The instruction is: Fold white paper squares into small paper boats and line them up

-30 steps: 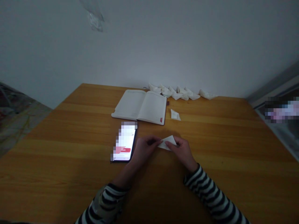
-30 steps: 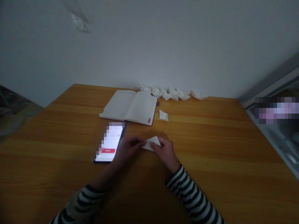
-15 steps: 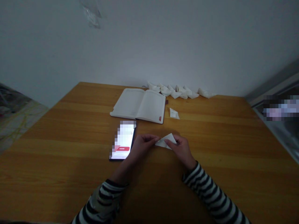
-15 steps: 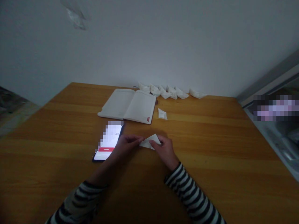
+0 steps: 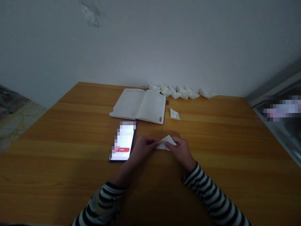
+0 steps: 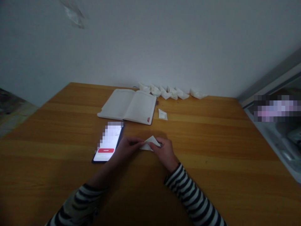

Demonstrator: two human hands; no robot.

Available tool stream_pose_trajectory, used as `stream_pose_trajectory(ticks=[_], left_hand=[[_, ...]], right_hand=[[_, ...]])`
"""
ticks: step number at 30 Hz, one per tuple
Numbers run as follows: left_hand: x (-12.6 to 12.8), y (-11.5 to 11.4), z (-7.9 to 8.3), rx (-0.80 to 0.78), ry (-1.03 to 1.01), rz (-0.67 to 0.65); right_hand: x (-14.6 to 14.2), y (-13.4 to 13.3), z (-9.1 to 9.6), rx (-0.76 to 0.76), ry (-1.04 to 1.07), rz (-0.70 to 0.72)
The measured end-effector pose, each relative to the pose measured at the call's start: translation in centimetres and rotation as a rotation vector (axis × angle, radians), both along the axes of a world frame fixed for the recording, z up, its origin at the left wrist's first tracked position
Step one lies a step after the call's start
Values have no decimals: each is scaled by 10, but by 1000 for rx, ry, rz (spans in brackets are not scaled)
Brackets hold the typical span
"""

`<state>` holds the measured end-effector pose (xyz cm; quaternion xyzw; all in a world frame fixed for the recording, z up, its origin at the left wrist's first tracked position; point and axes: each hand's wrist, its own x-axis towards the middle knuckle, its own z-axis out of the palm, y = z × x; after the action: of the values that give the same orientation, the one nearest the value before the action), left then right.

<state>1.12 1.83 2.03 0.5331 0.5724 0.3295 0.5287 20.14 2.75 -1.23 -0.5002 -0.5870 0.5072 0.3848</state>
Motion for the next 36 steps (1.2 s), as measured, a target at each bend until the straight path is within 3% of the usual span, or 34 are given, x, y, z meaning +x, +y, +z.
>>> stream_pose_trajectory(ticks=[8,12,15,18,24,30,36], left_hand=[[0,-3,-4,131,153,71],[-1,-2,-7,114,131,160],[-2,-1,-7,86,75,169],[-3,-1,-7,2,-43,114],[1,-1,-8,-129,-358,-144],[1,0,-4,-152,-336,-82],[-3,0,-5,-154,-387,-130]], right_hand=[[-1,3,5,-73,146,-128],[0,4,4,-215,325,-189],[0,3,4,-208,343,-200],[1,2,5,-177,349,-180],[1,0,6,-171,355,-63],[-3,-1,8,-163,374,-29],[-1,0,7,-98,376,-184]])
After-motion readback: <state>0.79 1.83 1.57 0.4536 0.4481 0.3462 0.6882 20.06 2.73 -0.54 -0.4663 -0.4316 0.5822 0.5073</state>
